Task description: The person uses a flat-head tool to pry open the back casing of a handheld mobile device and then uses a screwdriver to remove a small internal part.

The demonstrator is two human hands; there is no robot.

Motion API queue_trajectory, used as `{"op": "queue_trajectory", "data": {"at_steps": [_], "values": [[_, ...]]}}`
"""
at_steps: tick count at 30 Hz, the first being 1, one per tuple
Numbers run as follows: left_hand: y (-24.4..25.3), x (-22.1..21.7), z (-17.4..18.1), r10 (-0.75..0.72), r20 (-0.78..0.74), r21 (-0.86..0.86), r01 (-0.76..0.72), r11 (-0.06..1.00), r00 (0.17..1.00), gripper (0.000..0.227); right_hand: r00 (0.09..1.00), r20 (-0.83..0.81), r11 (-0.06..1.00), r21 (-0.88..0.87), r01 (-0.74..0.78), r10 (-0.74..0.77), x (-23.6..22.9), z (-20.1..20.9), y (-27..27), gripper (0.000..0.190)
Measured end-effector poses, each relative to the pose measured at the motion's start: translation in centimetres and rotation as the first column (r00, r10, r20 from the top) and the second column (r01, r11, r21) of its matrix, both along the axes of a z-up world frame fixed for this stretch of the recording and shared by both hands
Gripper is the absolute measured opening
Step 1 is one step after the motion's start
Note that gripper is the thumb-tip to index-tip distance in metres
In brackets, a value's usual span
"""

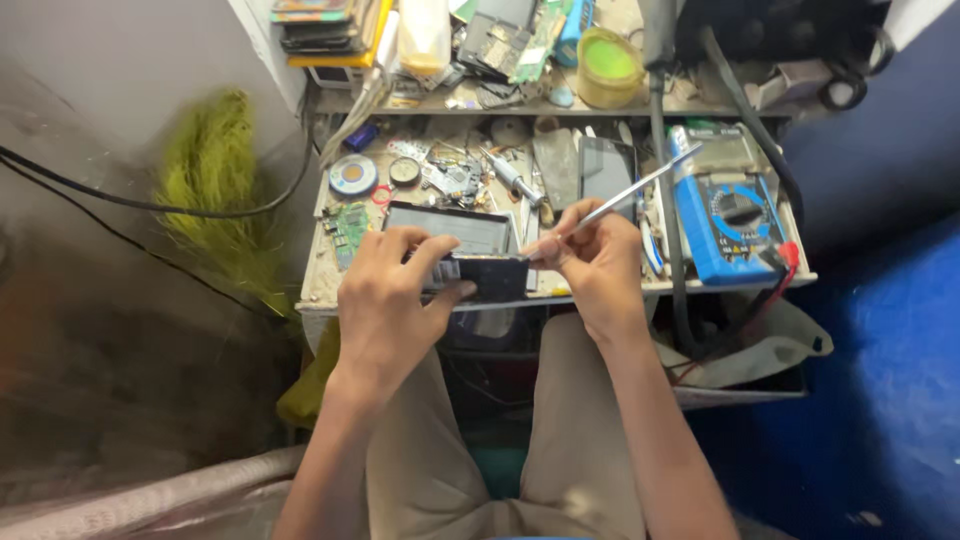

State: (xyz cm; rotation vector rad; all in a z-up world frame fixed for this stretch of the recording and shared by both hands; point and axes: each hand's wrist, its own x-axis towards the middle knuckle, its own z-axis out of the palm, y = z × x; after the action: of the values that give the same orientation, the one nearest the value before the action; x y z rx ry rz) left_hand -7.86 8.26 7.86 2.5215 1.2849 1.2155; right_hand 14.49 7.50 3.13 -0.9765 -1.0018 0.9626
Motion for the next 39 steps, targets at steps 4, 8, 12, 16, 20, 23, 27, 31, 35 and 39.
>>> {"op": "queue_trajectory", "data": {"at_steps": [4, 8, 12, 16, 20, 23, 27, 31, 35, 39], "values": [[0.8, -0.8, 2.3, -0.058, -0.028, 0.199, 0.063, 0.978, 0.998, 0.048, 0.998, 0.068, 1.0, 0.003, 0.001, -0.001, -0.1, 0.5, -0.6, 0.018], [4.6, 0.1, 3.6, -0.209, 0.268, -0.13, 0.25, 0.959, 0.94, 0.026, 0.995, 0.102, 1.0, -0.009, -0.009, 0.01, -0.2, 0.9, -0.9, 0.021], [10.1, 5.0, 3.2, -0.373, -0.014, -0.405, 0.335, 0.85, 0.928, 0.02, 0.998, 0.063, 1.0, -0.002, -0.019, 0.019, -0.5, 1.1, -1.0, 0.019], [12.6, 9.4, 2.2, -0.342, -0.456, -0.411, 0.146, 0.9, 0.822, 0.031, 0.996, 0.092, 1.0, 0.003, 0.003, -0.004, -0.4, 0.9, -1.0, 0.019], [13.4, 10.8, 2.2, -0.325, -0.532, -0.389, 0.116, 0.914, 0.782, 0.038, 0.994, 0.111, 1.0, 0.013, 0.004, -0.005, -0.3, 0.8, -1.1, 0.02], [13.6, 11.2, 2.0, -0.314, -0.538, -0.327, 0.149, 0.933, 0.782, 0.042, 0.997, 0.083, 1.0, -0.003, -0.001, 0.001, -0.1, 0.8, -0.9, 0.019], [14.4, 11.2, 1.3, -0.33, -0.507, -0.264, 0.222, 0.939, 0.796, 0.03, 0.993, 0.12, 1.0, -0.011, 0.015, -0.014, -0.1, 0.9, -0.6, 0.019], [15.7, 10.3, 1.2, -0.345, -0.547, -0.217, 0.269, 0.938, 0.763, 0.025, 0.995, 0.102, 1.0, -0.004, 0.008, -0.008, -0.3, 1.1, -0.7, 0.019], [15.3, 10.0, 0.5, -0.398, -0.541, -0.058, 0.44, 0.896, 0.741, 0.022, 0.991, 0.129, 1.0, -0.007, 0.028, -0.027, -0.3, 1.0, -0.9, 0.02], [14.3, 9.4, 0.9, -0.339, -0.45, 0.153, 0.445, 0.882, 0.826, 0.023, 0.991, 0.132, 0.999, 0.008, 0.031, -0.032, -0.4, 0.9, -0.9, 0.019]]}}
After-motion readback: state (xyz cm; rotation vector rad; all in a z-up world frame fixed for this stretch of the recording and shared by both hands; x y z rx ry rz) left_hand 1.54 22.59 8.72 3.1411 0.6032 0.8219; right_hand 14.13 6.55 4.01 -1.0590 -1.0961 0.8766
